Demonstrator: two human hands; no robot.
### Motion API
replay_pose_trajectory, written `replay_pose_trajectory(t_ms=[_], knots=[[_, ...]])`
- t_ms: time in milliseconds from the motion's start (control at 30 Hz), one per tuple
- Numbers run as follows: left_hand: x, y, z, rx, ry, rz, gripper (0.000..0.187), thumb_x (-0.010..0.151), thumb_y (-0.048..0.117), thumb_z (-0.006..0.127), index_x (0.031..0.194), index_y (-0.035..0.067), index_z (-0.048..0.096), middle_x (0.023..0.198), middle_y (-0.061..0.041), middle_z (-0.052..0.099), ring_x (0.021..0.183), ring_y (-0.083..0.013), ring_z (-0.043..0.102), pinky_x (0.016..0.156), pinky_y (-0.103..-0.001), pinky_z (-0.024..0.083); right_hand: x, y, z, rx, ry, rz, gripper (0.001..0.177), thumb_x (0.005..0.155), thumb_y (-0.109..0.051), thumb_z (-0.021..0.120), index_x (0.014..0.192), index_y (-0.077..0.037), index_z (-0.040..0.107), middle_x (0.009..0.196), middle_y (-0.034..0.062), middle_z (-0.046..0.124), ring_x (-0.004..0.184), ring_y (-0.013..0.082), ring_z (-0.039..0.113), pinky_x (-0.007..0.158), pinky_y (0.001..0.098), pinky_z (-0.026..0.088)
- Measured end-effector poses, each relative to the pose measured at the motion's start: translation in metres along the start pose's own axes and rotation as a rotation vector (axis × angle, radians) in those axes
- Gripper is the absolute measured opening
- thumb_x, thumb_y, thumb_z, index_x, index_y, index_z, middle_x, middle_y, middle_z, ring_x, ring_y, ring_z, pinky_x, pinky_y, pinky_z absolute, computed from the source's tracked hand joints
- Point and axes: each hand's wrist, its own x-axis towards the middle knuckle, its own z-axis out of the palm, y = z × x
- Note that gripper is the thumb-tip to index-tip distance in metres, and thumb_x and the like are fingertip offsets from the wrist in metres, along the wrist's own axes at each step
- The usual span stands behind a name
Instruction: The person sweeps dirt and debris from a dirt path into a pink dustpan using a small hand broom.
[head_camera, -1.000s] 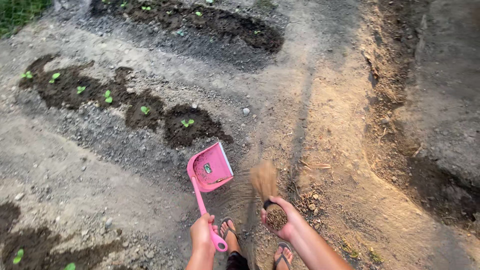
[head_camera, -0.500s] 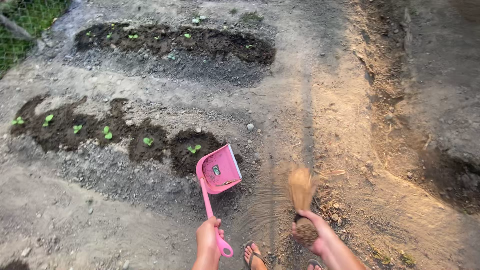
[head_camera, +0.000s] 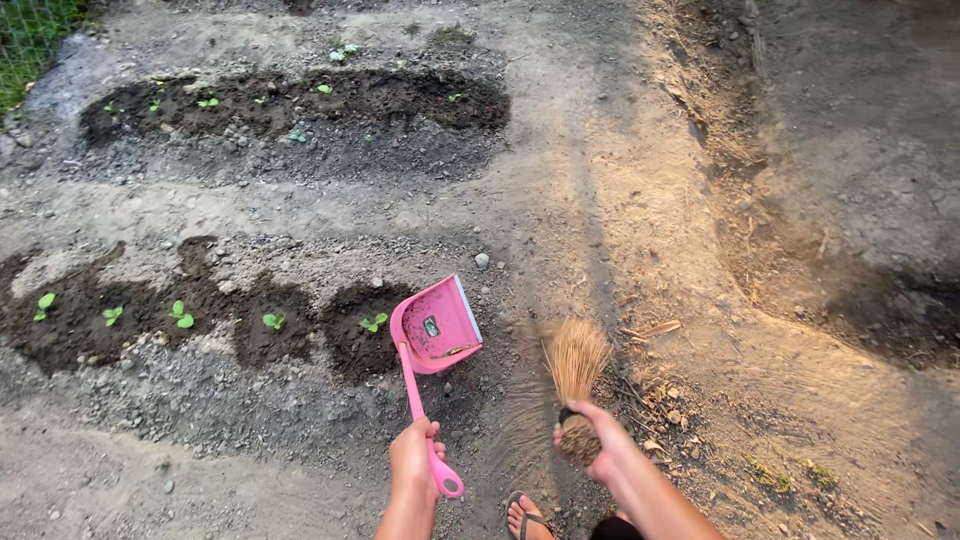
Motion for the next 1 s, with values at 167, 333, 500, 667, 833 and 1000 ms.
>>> replay_pose_trajectory(t_ms=[167, 333, 500, 667, 833, 1000], knots=[[0.011, 0.012, 0.008, -0.009, -0.01, 0.01, 0.024, 0.088, 0.019, 0.062, 0.09, -0.004, 0.067, 0.074, -0.008, 0.059, 0.056, -0.0163, 0.051, 0.048, -0.032, 0.042, -0.006, 0.003, 0.045, 0.026, -0.178, 0.088, 0.027, 0.089, -0.022, 0.067, 0.101, -0.002, 0.053, 0.08, 0.0164, 0.064, 0.067, 0.0309, 0.067, 0.061, 0.0457, 0.062], [0.033, 0.024, 0.019, -0.006, -0.007, 0.009, 0.022, 0.088, 0.017, 0.062, 0.091, -0.005, 0.067, 0.074, -0.007, 0.059, 0.055, -0.0165, 0.051, 0.047, -0.032, 0.042, 0.062, -0.041, 0.026, 0.018, -0.112, 0.212, 0.037, 0.09, -0.029, 0.07, 0.107, 0.002, 0.06, 0.084, 0.0178, 0.068, 0.063, 0.0292, 0.067, 0.057, 0.0381, 0.059], [0.058, 0.035, 0.038, -0.007, -0.018, 0.008, 0.021, 0.088, 0.018, 0.062, 0.09, -0.003, 0.066, 0.073, -0.008, 0.061, 0.054, -0.0185, 0.051, 0.047, -0.033, 0.04, 0.057, -0.048, -0.006, 0.148, 0.113, 0.145, 0.024, 0.092, -0.024, 0.067, 0.105, -0.004, 0.061, 0.089, 0.0197, 0.07, 0.065, 0.0266, 0.067, 0.059, 0.0383, 0.058], [0.073, 0.057, 0.063, 0.006, -0.017, 0.034, 0.022, 0.088, 0.018, 0.062, 0.09, -0.003, 0.067, 0.072, -0.007, 0.057, 0.056, -0.0165, 0.051, 0.048, -0.031, 0.041, 0.045, -0.031, 0.049, 0.019, -0.09, 0.088, 0.024, 0.087, -0.025, 0.07, 0.101, -0.007, 0.063, 0.08, 0.0163, 0.067, 0.063, 0.0308, 0.067, 0.055, 0.0461, 0.059], [0.071, 0.082, 0.086, 0.019, 0.006, 0.009, 0.022, 0.089, 0.018, 0.062, 0.091, -0.004, 0.065, 0.072, -0.007, 0.055, 0.055, -0.0169, 0.051, 0.049, -0.032, 0.041, 0.114, -0.072, 0.109, 0.04, -0.218, 0.263, 0.029, 0.088, -0.027, 0.071, 0.101, -0.003, 0.06, 0.08, 0.0183, 0.068, 0.063, 0.0302, 0.068, 0.054, 0.0427, 0.059], [0.081, 0.094, 0.095, 0.029, 0.03, -0.007, 0.023, 0.09, 0.02, 0.061, 0.092, -0.003, 0.065, 0.071, -0.009, 0.052, 0.054, -0.0177, 0.049, 0.047, -0.031, 0.041, 0.146, -0.099, 0.105, 0.064, -0.085, 0.153, 0.031, 0.09, -0.029, 0.069, 0.1, -0.001, 0.058, 0.076, 0.0188, 0.064, 0.06, 0.03, 0.065, 0.053, 0.0429, 0.06]])
